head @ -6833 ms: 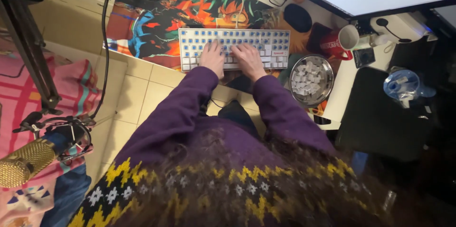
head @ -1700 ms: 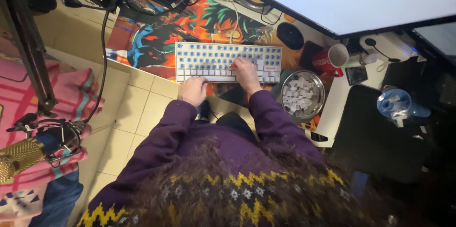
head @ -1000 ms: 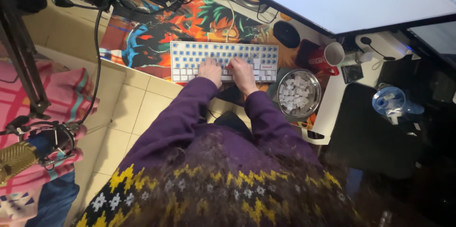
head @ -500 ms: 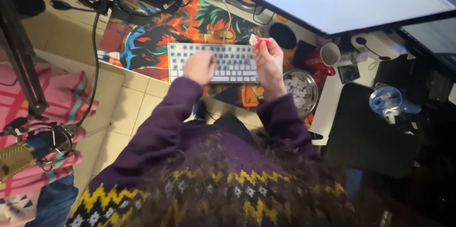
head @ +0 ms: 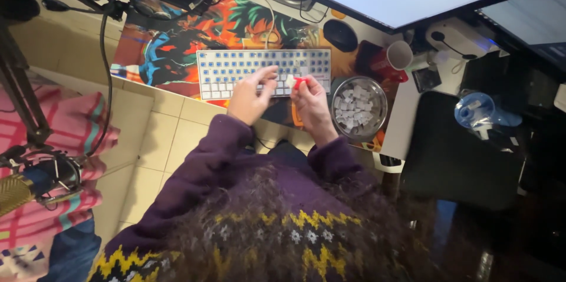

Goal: Installing mechanical switches and keycaps onto a keyboard base.

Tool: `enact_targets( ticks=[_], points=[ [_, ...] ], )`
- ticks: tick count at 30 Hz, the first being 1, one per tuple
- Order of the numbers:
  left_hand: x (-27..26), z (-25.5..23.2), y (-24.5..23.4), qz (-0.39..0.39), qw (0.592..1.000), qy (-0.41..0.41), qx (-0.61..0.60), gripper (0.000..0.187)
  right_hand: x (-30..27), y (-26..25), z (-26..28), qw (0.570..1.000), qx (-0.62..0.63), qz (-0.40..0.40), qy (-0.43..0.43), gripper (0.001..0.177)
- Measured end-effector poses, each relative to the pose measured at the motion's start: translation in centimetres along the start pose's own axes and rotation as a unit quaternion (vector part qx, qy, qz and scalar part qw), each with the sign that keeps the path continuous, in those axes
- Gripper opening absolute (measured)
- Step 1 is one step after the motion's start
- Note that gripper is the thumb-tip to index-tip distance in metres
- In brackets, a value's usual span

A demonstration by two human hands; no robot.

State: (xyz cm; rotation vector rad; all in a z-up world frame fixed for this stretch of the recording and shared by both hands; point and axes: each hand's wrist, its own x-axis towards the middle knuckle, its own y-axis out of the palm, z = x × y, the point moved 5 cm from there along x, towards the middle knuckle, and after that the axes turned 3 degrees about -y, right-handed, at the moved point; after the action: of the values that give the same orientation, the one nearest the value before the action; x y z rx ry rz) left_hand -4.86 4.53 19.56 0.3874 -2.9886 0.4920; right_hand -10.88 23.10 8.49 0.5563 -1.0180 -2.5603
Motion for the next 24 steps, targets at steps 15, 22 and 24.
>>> enact_targets(
  ticks=[15,22,24],
  points=[
    [-7.4,6.3,5.0,-0.050,0.978,-0.178,-0.095,0.020,-5.4,-1.3,-0.3,0.960,-0.266,0.078,0.030,0.005],
    [-6.5,9.4,8.3,0.012,0.984,-0.180,0.008,0.022,-8.3,-4.1,6.1,0.955,-0.287,0.069,0.017,0.006],
    [-6.0,8.8,10.7,0.053,0.987,-0.152,0.021,0.023,-8.8,-4.7,10.1,0.973,-0.228,-0.017,-0.013,0.008]
  ],
)
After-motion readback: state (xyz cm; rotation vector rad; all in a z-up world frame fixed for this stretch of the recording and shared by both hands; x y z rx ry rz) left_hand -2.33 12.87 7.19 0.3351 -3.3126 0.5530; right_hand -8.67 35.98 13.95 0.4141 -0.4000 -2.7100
